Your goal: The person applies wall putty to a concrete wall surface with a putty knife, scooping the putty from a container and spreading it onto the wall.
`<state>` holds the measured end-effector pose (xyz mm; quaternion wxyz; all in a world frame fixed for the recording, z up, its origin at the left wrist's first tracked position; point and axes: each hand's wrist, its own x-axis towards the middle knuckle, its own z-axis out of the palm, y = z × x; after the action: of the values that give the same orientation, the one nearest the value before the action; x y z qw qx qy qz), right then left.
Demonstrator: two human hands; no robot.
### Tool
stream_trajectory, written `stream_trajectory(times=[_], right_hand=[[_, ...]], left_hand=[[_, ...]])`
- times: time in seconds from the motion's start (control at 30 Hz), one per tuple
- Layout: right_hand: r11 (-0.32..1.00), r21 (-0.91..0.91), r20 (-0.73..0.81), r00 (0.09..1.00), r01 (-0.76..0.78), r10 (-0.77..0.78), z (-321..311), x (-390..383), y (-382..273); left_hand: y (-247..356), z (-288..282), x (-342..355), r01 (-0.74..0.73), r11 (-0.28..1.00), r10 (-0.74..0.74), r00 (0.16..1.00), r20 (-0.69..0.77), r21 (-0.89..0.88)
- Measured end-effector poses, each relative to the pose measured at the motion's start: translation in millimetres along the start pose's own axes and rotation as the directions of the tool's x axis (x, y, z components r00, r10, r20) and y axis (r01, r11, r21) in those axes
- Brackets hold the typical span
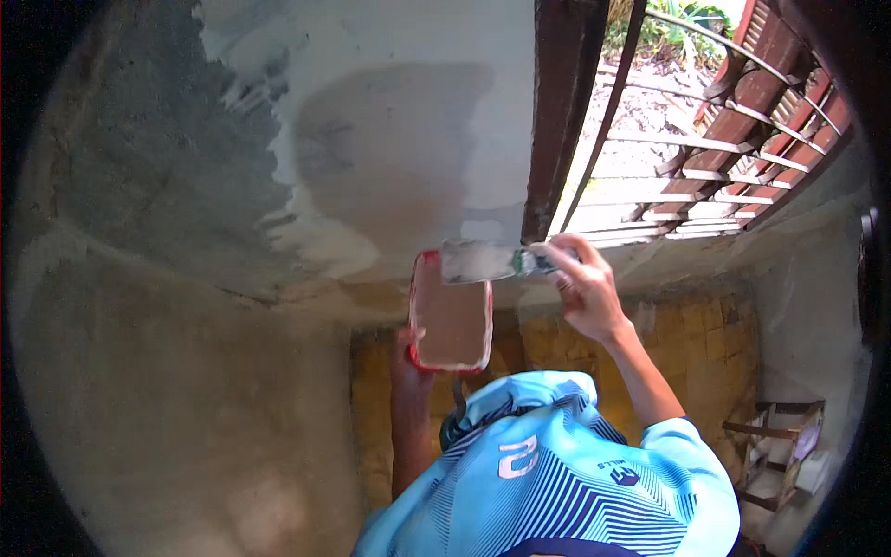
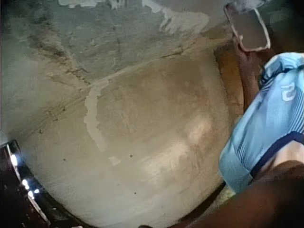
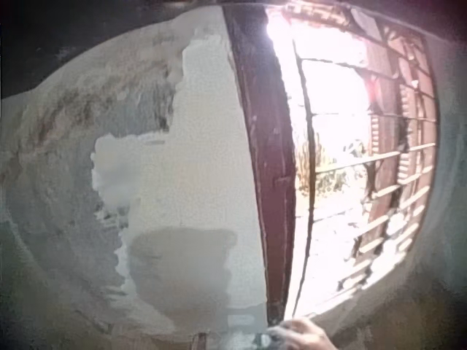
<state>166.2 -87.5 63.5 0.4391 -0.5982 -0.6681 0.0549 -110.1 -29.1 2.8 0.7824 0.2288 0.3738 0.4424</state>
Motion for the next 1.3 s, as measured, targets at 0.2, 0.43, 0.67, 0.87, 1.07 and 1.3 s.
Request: stream_trajectory(times=[0.2,0.43,0.67,0.87,1.07,1.3], right_hand=[[0.976,-0.185,0.176,0.973,-0.117,0.149,-28,-29,-10],[0.892,0.235,0.215,0.916,-0.386,0.340,-56,-32,-2],[0.468,0.499,0.536,0.684,-0.729,0.494,-28,-25,-6],[0.535,0.364,0.484,0.646,-0.762,0.590,-65,-37,9],[0.979,-0.076,0.278,0.939,-0.188,0.202,-39,-20,-34],[0.933,-0.344,0.405,0.913,0.110,0.041,-45,-30,-23]], left_hand=[[-2,7,30,-0.062,0.998,0.062,0.998,0.001,-0.014],[8,12,30,-0.101,0.995,0.101,0.995,-0.024,0.024],[4,19,25,-0.086,0.996,0.085,0.996,0.013,0.030],[1,13,23,-0.059,0.998,0.058,0.998,0.012,0.011],[-9,5,36,-0.015,0.998,0.018,0.999,0.038,-0.059],[-1,27,31,0.013,1.000,-0.011,0.998,0.064,-0.029]])
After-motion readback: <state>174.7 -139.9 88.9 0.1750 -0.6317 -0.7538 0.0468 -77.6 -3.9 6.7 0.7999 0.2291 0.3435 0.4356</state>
